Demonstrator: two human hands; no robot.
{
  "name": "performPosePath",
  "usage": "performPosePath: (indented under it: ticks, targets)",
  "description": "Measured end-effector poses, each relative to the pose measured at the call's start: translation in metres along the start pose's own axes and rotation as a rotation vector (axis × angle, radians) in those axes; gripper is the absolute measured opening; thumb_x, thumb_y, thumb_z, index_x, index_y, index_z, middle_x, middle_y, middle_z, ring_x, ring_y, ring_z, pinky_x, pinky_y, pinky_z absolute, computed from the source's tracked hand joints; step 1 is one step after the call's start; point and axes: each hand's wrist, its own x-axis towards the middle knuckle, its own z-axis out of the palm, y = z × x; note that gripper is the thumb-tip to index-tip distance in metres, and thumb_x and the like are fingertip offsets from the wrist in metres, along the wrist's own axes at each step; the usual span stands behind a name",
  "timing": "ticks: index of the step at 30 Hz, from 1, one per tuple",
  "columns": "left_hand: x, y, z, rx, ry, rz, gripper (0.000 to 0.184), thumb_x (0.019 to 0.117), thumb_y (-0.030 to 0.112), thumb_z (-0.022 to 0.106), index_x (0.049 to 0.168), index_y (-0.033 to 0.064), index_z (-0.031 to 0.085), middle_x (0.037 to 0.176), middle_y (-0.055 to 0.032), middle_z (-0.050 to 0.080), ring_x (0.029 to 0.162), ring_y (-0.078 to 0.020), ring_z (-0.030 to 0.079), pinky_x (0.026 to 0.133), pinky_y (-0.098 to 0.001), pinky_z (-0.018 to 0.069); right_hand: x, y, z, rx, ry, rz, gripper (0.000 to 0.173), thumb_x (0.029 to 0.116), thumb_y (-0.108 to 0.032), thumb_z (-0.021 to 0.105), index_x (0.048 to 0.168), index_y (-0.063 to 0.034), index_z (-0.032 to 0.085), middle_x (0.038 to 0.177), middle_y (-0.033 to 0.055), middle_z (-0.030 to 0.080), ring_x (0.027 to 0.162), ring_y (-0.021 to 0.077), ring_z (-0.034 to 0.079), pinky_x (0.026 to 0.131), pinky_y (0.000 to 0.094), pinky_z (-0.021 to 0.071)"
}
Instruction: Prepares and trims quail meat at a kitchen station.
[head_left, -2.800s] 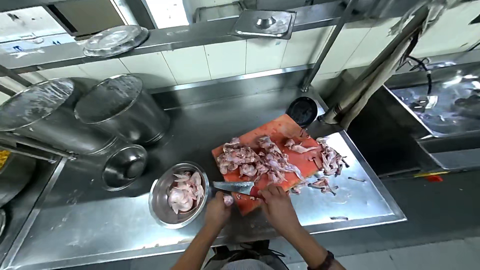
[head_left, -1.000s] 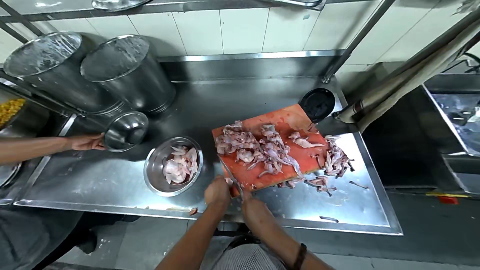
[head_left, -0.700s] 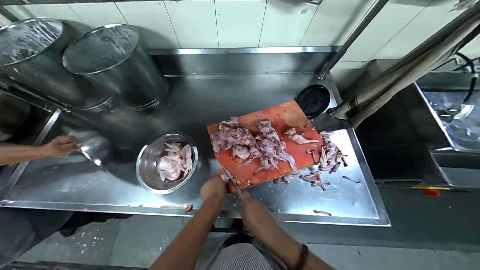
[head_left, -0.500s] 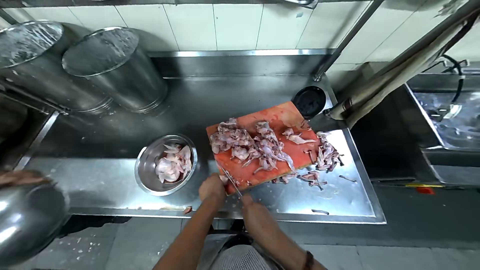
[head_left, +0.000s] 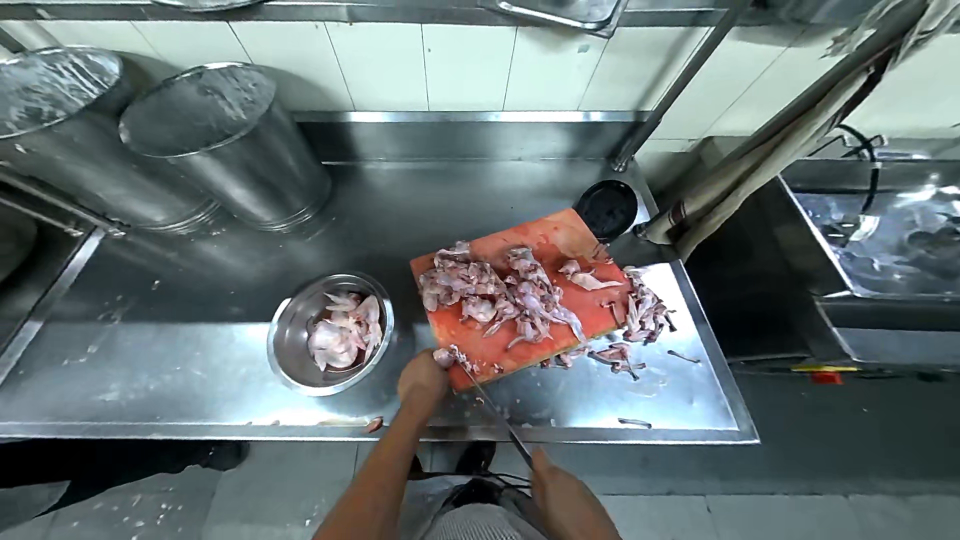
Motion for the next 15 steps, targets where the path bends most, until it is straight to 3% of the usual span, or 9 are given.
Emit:
performPosePath:
  ticks: [4,9,12,15]
  targets:
    - [-0.001,-0.031,0.003,-0.126,0.02,0.119,0.042,0.0934,0.03,0.064,0.132,0.0141,0.063,0.126,-0.0149,0.069,0.119,-0.0335,0.066,0.099,-0.0584,0.0523,-0.014,0.011,-0.008,-0.128,0.064,-0.04,0.041,0.1087,-0.033,0.037,0.139,-0.0091,0.051,0.105,0.0222,0.072,0.094,0.0432,0.072,0.076,0.0606,0.0573]
    - [-0.029,-0.069,0.001,-0.519,0.113,0.352,0.057,0.0797,0.029,0.082,0.127,0.0037,0.061,0.111,-0.0151,0.07,0.102,-0.0268,0.069,0.094,-0.0494,0.0562,0.011,-0.01,-0.037,-0.201,0.385,-0.2,0.035,0.106,-0.03,0.043,0.132,-0.0133,0.058,0.112,0.0197,0.069,0.082,0.0396,0.073,0.066,0.0556,0.0586]
    - [-0.042,-0.069,-0.003,-0.784,0.075,0.532,0.07,0.0762,0.036,0.087,0.127,0.0007,0.054,0.1,-0.0102,0.067,0.086,-0.0172,0.067,0.082,-0.037,0.0585,0.057,-0.031,-0.05,-0.201,0.528,-0.238,0.038,0.1006,-0.023,0.055,0.137,-0.013,0.06,0.127,0.0235,0.063,0.102,0.0443,0.068,0.077,0.0578,0.058]
    - [-0.054,-0.058,-0.009,-0.965,0.065,0.641,0.063,0.0839,0.036,0.079,0.127,-0.001,0.051,0.1,-0.0087,0.064,0.089,-0.0146,0.066,0.082,-0.0328,0.0577,0.083,-0.05,-0.064,-0.14,0.577,-0.294,0.048,0.0956,-0.016,0.061,0.143,-0.0127,0.059,0.14,0.0253,0.057,0.128,0.0483,0.054,0.098,0.0654,0.0488]
